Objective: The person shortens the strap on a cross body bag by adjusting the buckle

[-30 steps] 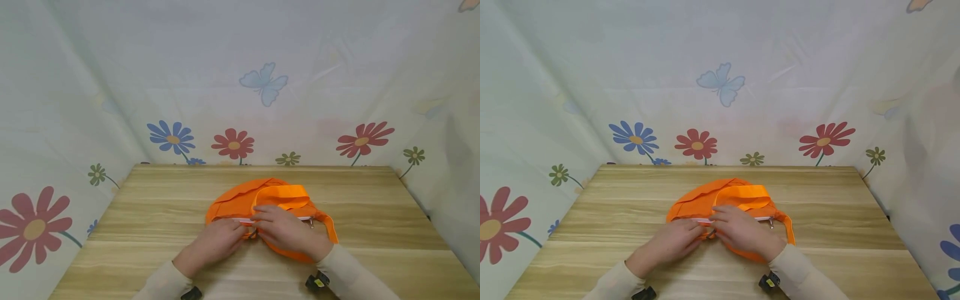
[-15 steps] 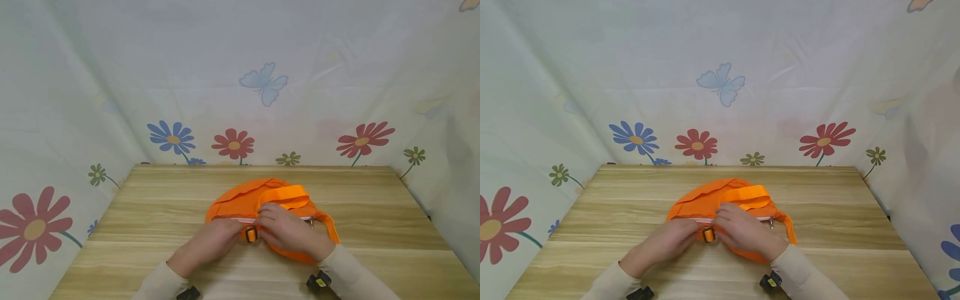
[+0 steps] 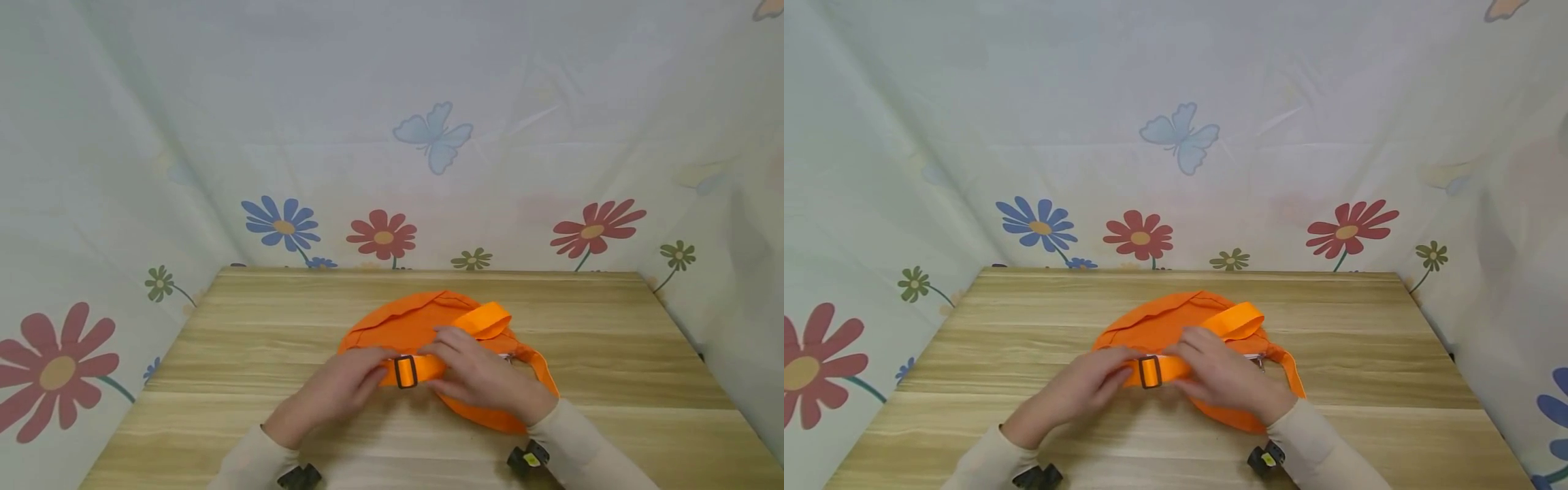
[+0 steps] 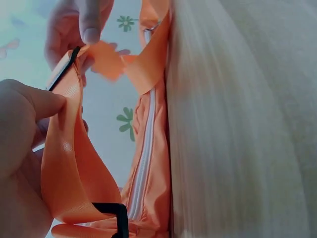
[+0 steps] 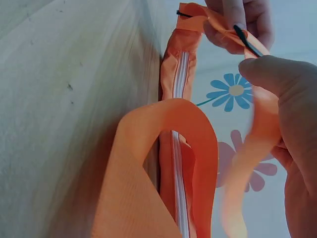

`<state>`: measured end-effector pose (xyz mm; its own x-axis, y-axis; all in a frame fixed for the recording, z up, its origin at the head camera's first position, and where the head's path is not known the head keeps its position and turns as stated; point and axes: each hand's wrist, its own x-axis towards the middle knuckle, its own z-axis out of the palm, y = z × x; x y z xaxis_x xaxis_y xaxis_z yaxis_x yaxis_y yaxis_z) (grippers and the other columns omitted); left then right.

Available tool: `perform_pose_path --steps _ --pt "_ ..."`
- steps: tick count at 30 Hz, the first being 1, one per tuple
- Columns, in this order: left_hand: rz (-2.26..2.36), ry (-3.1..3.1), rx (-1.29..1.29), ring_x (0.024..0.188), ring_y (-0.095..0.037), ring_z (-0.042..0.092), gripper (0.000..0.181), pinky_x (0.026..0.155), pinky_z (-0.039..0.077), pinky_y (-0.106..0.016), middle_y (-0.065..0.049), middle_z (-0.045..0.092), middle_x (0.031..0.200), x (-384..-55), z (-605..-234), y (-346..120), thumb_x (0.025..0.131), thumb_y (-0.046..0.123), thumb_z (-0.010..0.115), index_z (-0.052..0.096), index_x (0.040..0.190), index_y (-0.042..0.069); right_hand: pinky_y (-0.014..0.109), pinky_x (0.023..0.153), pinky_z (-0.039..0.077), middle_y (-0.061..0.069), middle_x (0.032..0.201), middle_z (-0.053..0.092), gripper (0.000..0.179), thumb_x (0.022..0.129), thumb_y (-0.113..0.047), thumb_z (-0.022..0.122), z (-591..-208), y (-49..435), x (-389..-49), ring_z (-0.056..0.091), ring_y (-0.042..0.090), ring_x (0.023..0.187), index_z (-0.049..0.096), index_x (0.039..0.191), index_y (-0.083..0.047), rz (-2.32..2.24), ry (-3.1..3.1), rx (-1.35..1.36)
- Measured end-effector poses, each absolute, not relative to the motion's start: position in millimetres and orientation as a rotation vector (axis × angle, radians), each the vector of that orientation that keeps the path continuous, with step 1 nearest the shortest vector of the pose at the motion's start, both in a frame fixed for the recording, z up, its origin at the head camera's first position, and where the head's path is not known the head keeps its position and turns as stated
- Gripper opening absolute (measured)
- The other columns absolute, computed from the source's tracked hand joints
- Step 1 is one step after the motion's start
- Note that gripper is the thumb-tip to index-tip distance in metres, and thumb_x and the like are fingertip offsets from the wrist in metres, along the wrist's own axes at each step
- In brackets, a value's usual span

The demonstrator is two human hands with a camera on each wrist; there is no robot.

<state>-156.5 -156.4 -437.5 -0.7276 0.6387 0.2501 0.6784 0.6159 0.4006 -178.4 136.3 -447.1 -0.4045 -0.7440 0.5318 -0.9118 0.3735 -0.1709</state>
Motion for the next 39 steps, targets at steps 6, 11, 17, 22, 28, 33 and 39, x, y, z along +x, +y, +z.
perform_pose_path --steps 6,11,17,22,28,33,39 --pt "-0.815 -2.739 -1.118 0.116 -0.014 0.073 0.029 0.103 0.062 -0.039 0.005 0.076 0.132 -158 -435 -161 0.108 0.016 0.066 0.068 0.137 0.019 0.019 0.081 0.044 -0.003 0.105 0.057 0.053 0.084 -0.019 0.094 -444 141 -179 0.048 0.011 0.094 0.069 0.13 -0.01 0.633 -2.221 1.428" --pt "-0.839 -2.709 -1.194 0.118 -0.013 0.072 0.035 0.105 0.061 -0.04 0.006 0.075 0.133 -159 -433 -163 0.104 0.023 0.073 0.067 0.138 0.019 0.019 0.079 0.041 -0.005 0.099 0.052 0.055 0.082 -0.023 0.096 -439 143 -178 0.045 0.01 0.09 0.069 0.129 -0.012 0.602 -2.215 1.43" --pt "-0.614 -2.529 -1.309 0.098 -0.011 0.073 0.068 0.088 0.063 -0.031 0.005 0.076 0.124 -159 -434 -157 0.088 0.042 0.091 0.063 0.145 0.017 0.019 0.07 0.042 -0.007 0.091 0.051 0.054 0.081 -0.031 0.097 -434 143 -175 0.046 0.008 0.079 0.072 0.125 -0.013 0.544 -2.175 1.415" --pt "-0.358 -2.336 -1.266 0.067 -0.011 0.061 0.076 0.061 0.053 -0.019 0.005 0.073 0.106 -156 -434 -150 0.081 0.047 0.095 0.062 0.142 0.017 0.016 0.064 0.04 -0.007 0.087 0.052 0.054 0.082 -0.034 0.096 -430 142 -175 0.043 0.007 0.071 0.072 0.125 -0.012 0.514 -2.14 1.421" --pt "-0.387 -2.312 -1.238 0.064 -0.01 0.058 0.071 0.061 0.052 -0.017 0.004 0.071 0.1 -154 -431 -149 0.08 0.044 0.096 0.064 0.137 0.018 0.014 0.061 0.035 -0.006 0.086 0.049 0.048 0.091 -0.043 0.088 -429 145 -175 0.039 0.006 0.067 0.073 0.125 -0.014 0.461 -2.14 1.402" --pt "-0.467 -2.33 -1.239 0.072 -0.011 0.066 0.066 0.068 0.056 -0.019 0.003 0.077 0.105 -155 -430 -150 0.083 0.041 0.093 0.064 0.137 0.015 0.017 0.065 0.044 -0.006 0.094 0.056 0.052 0.089 -0.043 0.09 -429 145 -173 0.048 0.007 0.073 0.072 0.128 -0.013 0.466 -2.161 1.372" --pt "-0.585 -2.317 -1.235 0.086 -0.013 0.07 0.059 0.078 0.062 -0.027 0.0 0.076 0.115 -154 -426 -151 0.087 0.036 0.089 0.063 0.134 0.011 0.019 0.068 0.05 -0.005 0.097 0.061 0.05 0.092 -0.042 0.088 -427 144 -171 0.052 0.008 0.075 0.07 0.129 -0.013 0.528 -2.162 1.346"
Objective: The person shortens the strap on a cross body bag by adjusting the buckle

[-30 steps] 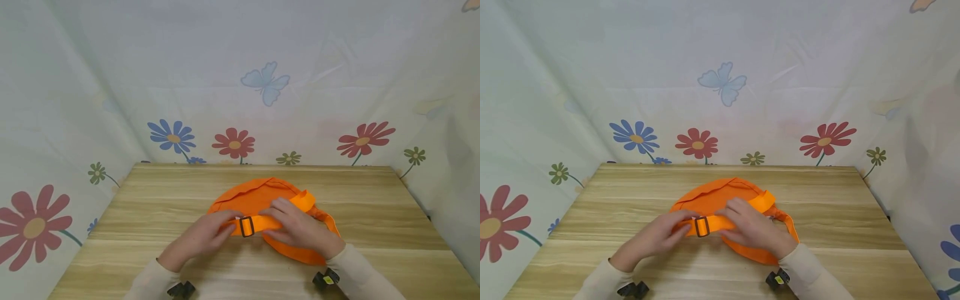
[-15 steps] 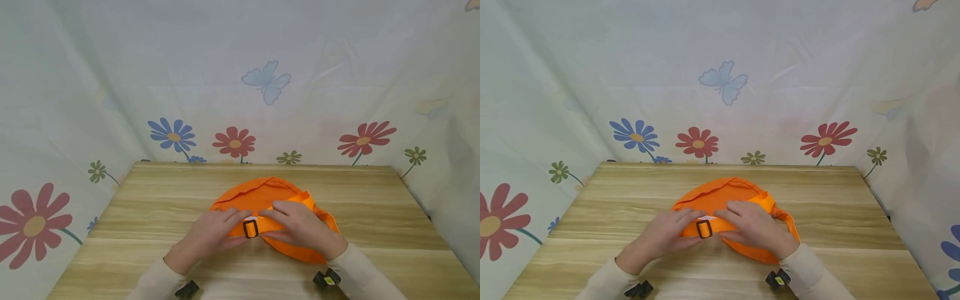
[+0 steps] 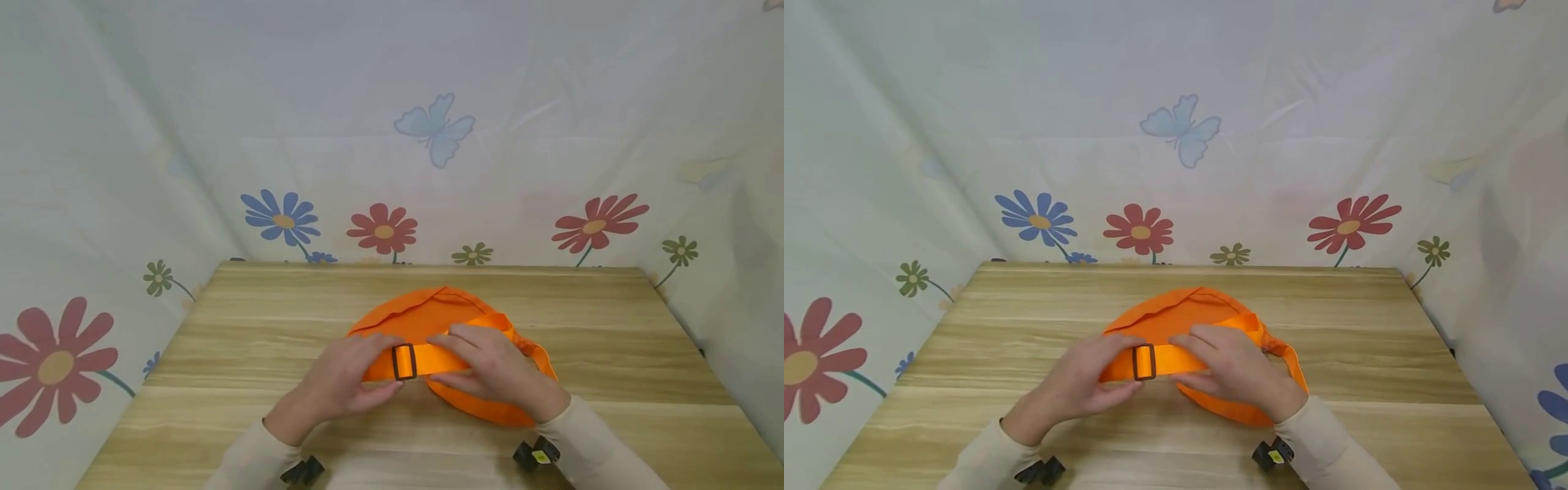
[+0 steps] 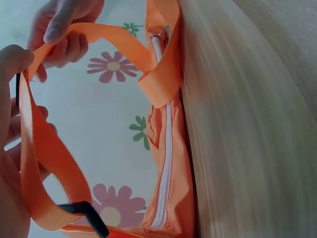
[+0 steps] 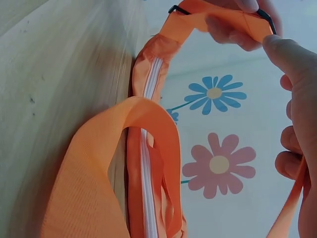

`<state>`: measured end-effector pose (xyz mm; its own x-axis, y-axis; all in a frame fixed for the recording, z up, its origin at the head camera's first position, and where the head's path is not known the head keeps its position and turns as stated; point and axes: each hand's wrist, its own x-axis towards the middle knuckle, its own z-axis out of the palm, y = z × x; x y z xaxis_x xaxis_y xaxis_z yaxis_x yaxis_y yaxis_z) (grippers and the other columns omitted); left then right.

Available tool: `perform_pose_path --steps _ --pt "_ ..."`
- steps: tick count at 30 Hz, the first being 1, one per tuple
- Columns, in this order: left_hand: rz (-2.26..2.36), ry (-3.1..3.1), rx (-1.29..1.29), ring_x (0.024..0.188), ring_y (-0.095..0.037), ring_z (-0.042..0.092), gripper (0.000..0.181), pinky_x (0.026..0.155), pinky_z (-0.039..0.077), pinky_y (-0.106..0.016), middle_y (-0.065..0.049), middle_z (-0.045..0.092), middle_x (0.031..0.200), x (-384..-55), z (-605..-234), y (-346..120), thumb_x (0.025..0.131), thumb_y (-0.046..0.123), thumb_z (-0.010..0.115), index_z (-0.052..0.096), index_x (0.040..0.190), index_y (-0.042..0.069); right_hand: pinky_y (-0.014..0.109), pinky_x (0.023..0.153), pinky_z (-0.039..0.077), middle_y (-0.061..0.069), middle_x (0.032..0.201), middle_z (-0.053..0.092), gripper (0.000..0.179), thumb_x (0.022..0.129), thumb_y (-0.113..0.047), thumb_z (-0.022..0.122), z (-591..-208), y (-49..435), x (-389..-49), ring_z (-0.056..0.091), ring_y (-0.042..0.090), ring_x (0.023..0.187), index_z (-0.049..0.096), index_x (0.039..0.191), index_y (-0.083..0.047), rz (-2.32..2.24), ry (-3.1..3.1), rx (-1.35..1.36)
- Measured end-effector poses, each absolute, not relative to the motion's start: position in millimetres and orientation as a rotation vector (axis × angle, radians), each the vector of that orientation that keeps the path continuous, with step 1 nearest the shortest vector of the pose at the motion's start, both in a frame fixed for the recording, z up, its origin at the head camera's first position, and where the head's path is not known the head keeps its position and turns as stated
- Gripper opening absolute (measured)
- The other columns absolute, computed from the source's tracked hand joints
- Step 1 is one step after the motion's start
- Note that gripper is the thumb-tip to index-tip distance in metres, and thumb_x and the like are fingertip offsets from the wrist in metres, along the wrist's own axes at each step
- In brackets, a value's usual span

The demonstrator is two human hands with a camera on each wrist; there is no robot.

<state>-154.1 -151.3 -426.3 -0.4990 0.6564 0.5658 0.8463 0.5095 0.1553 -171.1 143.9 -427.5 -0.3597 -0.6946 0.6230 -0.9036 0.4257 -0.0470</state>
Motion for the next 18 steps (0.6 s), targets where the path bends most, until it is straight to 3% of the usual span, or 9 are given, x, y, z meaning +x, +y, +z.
perform_pose_path --steps 7,9,14,18 --pt "-0.713 -2.342 -1.23 0.106 -0.017 0.073 0.059 0.095 0.063 -0.036 -0.001 0.073 0.125 -154.0 -428.7 -149.5 0.092 0.033 0.086 0.06 0.139 0.01 0.011 0.065 0.044 -0.007 0.091 0.06 0.048 0.104 -0.051 0.069 -425.9 142.8 -169.1 0.049 0.006 0.07 0.068 0.132 -0.011 0.615 -2.18 1.356" --pt "-0.717 -2.35 -1.215 0.107 -0.018 0.073 0.057 0.095 0.063 -0.037 -0.001 0.073 0.126 -153.8 -429.7 -148.9 0.094 0.037 0.084 0.06 0.139 0.01 0.01 0.065 0.043 -0.006 0.091 0.06 0.047 0.103 -0.048 0.072 -425.9 142.5 -168.2 0.048 0.005 0.069 0.068 0.132 -0.01 0.65 -2.185 1.36" --pt "-0.764 -2.355 -1.201 0.105 -0.018 0.074 0.054 0.096 0.064 -0.037 -0.005 0.074 0.128 -152.3 -432.3 -146.4 0.108 0.052 0.061 0.057 0.139 0.008 0.009 0.066 0.043 -0.006 0.094 0.061 0.049 0.092 -0.032 0.089 -425.3 140.7 -164.7 0.049 0.005 0.07 0.067 0.13 -0.011 0.723 -2.21 1.351" --pt "-0.892 -2.354 -1.224 0.099 -0.016 0.073 0.052 0.095 0.064 -0.036 -0.007 0.074 0.128 -150.9 -435.4 -144.3 0.109 0.046 0.061 0.053 0.142 0.007 0.01 0.068 0.045 -0.006 0.098 0.064 0.048 0.089 -0.028 0.091 -424.6 137.4 -161.1 0.051 0.004 0.074 0.068 0.127 -0.013 0.801 -2.25 1.331"
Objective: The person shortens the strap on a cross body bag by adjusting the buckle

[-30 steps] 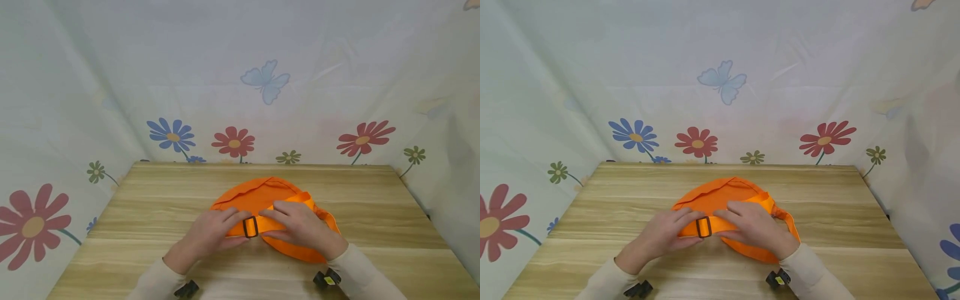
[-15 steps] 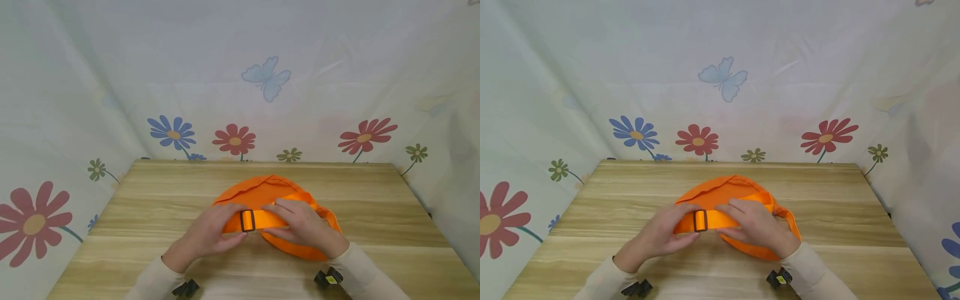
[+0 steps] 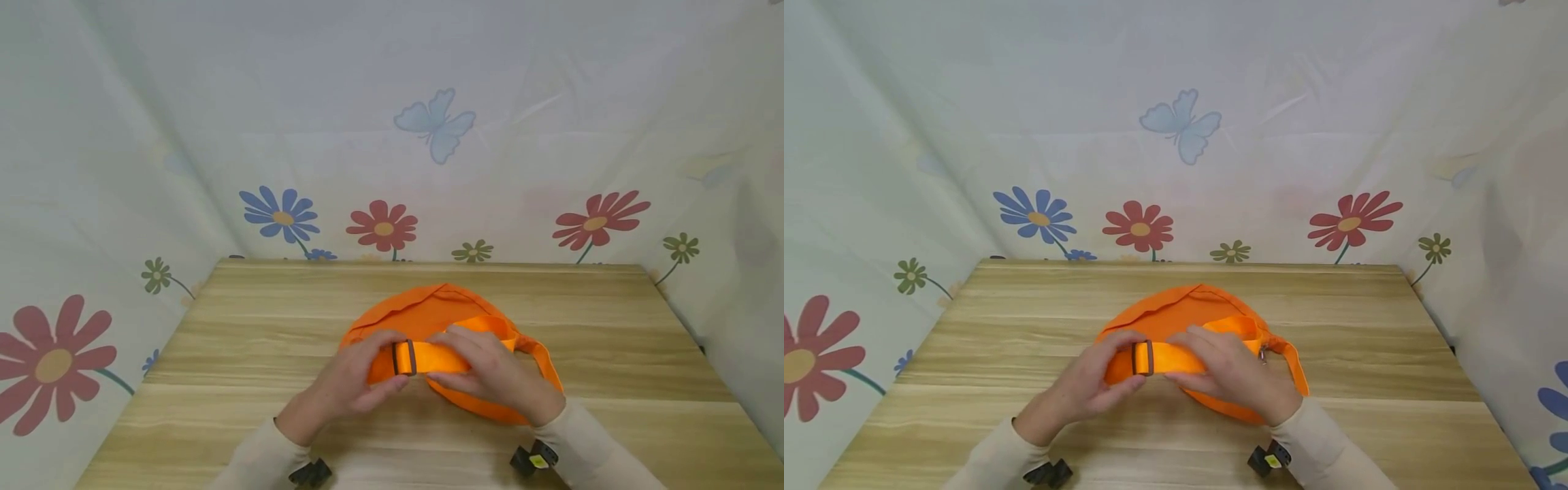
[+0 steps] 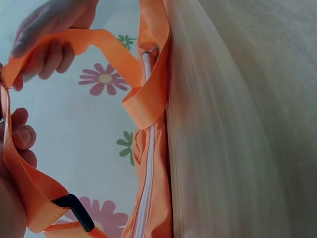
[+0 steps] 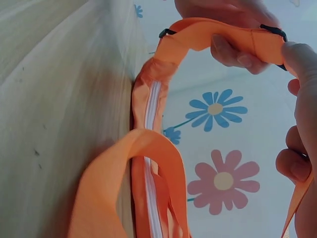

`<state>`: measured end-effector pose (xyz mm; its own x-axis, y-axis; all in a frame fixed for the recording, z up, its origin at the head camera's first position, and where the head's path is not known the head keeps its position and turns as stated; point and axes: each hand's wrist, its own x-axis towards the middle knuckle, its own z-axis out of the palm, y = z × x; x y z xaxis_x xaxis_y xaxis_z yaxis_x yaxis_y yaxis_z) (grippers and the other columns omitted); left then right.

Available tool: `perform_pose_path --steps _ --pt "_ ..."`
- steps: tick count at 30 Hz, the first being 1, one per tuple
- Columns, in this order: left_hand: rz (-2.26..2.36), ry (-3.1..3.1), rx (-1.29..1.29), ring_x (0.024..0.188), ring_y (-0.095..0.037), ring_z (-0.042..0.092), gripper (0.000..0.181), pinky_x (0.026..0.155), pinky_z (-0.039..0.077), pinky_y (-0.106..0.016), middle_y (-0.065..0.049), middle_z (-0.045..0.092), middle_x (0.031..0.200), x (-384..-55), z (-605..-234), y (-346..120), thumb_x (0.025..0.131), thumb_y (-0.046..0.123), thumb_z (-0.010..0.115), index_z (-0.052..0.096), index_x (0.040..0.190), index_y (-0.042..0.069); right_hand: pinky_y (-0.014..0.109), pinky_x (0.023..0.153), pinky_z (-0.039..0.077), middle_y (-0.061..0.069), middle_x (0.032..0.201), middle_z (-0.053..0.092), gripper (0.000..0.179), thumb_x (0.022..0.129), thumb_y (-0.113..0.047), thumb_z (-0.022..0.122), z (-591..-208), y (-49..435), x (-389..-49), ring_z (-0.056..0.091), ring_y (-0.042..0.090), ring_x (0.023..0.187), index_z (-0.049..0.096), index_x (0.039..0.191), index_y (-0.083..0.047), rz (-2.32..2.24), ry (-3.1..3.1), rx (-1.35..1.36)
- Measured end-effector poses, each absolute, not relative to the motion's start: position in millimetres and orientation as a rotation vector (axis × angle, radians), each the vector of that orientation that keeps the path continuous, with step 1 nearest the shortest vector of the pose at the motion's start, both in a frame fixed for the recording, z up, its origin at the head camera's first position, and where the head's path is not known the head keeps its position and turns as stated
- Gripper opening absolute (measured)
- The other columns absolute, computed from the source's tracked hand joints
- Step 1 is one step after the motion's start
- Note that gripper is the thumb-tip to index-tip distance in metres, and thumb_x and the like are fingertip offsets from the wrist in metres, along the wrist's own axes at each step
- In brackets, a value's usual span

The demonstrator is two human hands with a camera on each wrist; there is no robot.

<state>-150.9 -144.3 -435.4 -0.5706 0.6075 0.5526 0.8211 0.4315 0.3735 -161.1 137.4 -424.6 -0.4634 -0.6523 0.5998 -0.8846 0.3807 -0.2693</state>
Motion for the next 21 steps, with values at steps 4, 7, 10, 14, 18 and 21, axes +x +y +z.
perform_pose_path --steps 4,7,10,14,18,21 --pt "-0.991 -2.352 -1.23 0.099 -0.014 0.071 0.051 0.095 0.063 -0.035 -0.006 0.074 0.126 -149 -436 -144 0.106 0.039 0.067 0.051 0.143 0.007 0.011 0.069 0.047 -0.006 0.101 0.066 0.042 0.093 -0.032 0.087 -424 134 -159 0.052 0.004 0.076 0.069 0.126 -0.014 0.856 -2.276 1.32" --pt "-1.049 -2.356 -1.227 0.102 -0.014 0.071 0.051 0.098 0.063 -0.036 -0.005 0.074 0.125 -149 -435 -143 0.103 0.032 0.072 0.051 0.142 0.007 0.011 0.07 0.048 -0.005 0.102 0.067 0.041 0.094 -0.031 0.087 -424 131 -159 0.054 0.004 0.076 0.069 0.126 -0.013 0.888 -2.27 1.326" --pt "-1.1 -2.373 -1.215 0.105 -0.014 0.071 0.052 0.1 0.062 -0.036 -0.005 0.074 0.125 -148 -435 -143 0.1 0.026 0.074 0.051 0.142 0.008 0.011 0.07 0.049 -0.004 0.104 0.067 0.04 0.095 -0.031 0.085 -424 129 -160 0.055 0.005 0.077 0.068 0.126 -0.012 0.908 -2.252 1.346" --pt "-1.115 -2.368 -1.221 0.108 -0.017 0.074 0.05 0.1 0.063 -0.037 -0.007 0.075 0.125 -149 -437 -142 0.1 0.025 0.073 0.05 0.14 0.007 0.011 0.072 0.05 -0.003 0.104 0.067 0.039 0.099 -0.036 0.08 -424 125 -159 0.057 0.006 0.081 0.068 0.127 -0.011 0.919 -2.255 1.351" --pt "-1.12 -2.344 -1.239 0.107 -0.016 0.075 0.046 0.098 0.063 -0.036 -0.007 0.077 0.12 -150 -440 -141 0.101 0.024 0.069 0.049 0.138 0.005 0.014 0.076 0.054 -0.003 0.106 0.066 0.042 0.099 -0.037 0.08 -422 120 -157 0.058 0.007 0.085 0.068 0.129 -0.011 0.917 -2.296 1.333" --pt "-1.104 -2.349 -1.217 0.104 -0.014 0.074 0.044 0.097 0.062 -0.035 -0.005 0.076 0.118 -149 -440 -143 0.1 0.023 0.069 0.05 0.137 0.006 0.017 0.078 0.057 -0.003 0.109 0.068 0.046 0.097 -0.037 0.082 -420 118 -156 0.06 0.007 0.087 0.067 0.133 -0.012 0.891 -2.332 1.309"
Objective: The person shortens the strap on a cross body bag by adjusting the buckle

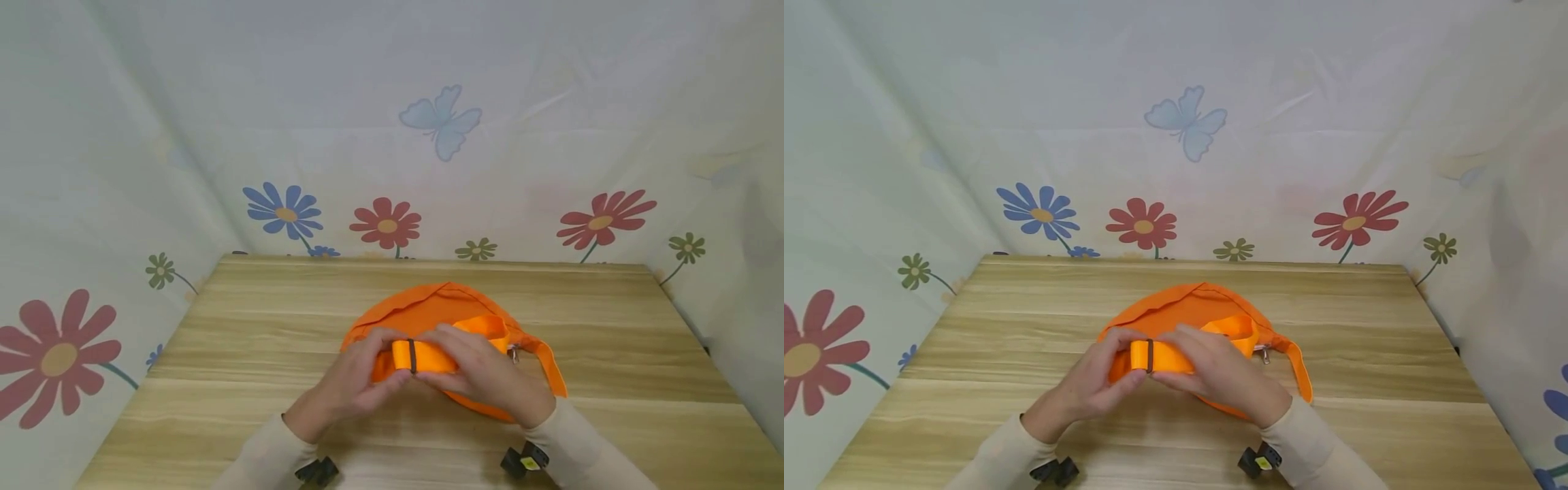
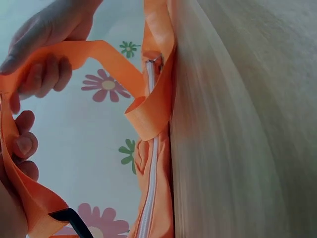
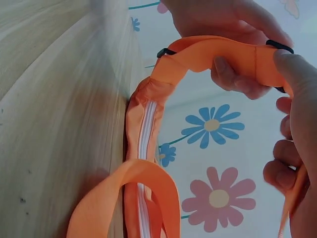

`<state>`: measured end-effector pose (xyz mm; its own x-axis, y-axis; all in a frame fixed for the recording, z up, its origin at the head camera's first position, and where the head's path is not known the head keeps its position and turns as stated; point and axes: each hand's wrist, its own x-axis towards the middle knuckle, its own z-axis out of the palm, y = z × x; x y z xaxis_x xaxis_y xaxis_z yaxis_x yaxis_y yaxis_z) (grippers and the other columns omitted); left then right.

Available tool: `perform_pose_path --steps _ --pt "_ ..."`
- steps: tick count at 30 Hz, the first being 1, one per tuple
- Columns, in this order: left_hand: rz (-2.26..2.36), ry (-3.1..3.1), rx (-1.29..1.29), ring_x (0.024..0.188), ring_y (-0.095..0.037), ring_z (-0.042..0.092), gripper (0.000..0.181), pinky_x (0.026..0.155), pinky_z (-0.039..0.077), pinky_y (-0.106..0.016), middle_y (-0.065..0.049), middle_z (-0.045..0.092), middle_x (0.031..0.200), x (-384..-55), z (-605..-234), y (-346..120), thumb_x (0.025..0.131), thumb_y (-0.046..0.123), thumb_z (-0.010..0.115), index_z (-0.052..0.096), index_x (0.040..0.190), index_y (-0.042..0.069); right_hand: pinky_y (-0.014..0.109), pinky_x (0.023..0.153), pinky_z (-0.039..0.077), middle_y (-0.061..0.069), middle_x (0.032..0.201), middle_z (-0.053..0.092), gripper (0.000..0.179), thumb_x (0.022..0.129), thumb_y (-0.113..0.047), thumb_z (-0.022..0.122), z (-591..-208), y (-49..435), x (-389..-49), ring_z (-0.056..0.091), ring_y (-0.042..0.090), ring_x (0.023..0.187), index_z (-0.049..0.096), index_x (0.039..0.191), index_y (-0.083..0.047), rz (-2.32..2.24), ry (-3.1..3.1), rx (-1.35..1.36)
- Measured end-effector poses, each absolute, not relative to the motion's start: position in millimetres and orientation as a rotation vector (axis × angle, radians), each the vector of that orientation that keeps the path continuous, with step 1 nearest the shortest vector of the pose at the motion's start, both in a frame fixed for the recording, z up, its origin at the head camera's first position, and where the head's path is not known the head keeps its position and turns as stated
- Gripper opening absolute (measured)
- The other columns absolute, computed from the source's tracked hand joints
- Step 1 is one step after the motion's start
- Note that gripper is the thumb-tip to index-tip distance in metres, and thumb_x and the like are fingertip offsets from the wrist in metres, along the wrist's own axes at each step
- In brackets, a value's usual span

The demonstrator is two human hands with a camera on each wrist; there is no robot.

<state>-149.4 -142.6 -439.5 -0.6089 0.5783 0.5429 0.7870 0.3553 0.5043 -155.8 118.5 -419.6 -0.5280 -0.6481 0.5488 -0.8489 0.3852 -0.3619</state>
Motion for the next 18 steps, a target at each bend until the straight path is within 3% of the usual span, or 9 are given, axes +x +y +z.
perform_pose_path --steps 7,12,18 --pt "-0.938 -2.383 -1.121 0.102 -0.017 0.068 0.045 0.094 0.061 -0.037 -0.006 0.074 0.121 -147 -434 -152 0.099 0.028 0.068 0.055 0.136 0.007 0.014 0.067 0.049 -0.006 0.102 0.067 0.049 0.094 -0.04 0.085 -419 134 -160 0.051 0.004 0.073 0.069 0.132 -0.014 0.773 -2.32 1.255" --pt "-0.866 -2.39 -1.116 0.096 -0.015 0.063 0.045 0.087 0.058 -0.033 -0.005 0.072 0.119 -147 -434 -157 0.101 0.033 0.065 0.055 0.137 0.006 0.01 0.065 0.047 -0.006 0.097 0.062 0.045 0.102 -0.048 0.073 -420 144 -164 0.049 0.004 0.069 0.07 0.131 -0.014 0.707 -2.249 1.308" --pt "-0.858 -2.366 -1.139 0.099 -0.016 0.064 0.046 0.091 0.06 -0.036 -0.006 0.071 0.12 -149 -438 -157 0.107 0.039 0.06 0.052 0.138 0.006 0.01 0.064 0.043 -0.006 0.094 0.058 0.045 0.105 -0.05 0.066 -419 143 -163 0.046 0.005 0.067 0.07 0.129 -0.012 0.697 -2.216 1.334"
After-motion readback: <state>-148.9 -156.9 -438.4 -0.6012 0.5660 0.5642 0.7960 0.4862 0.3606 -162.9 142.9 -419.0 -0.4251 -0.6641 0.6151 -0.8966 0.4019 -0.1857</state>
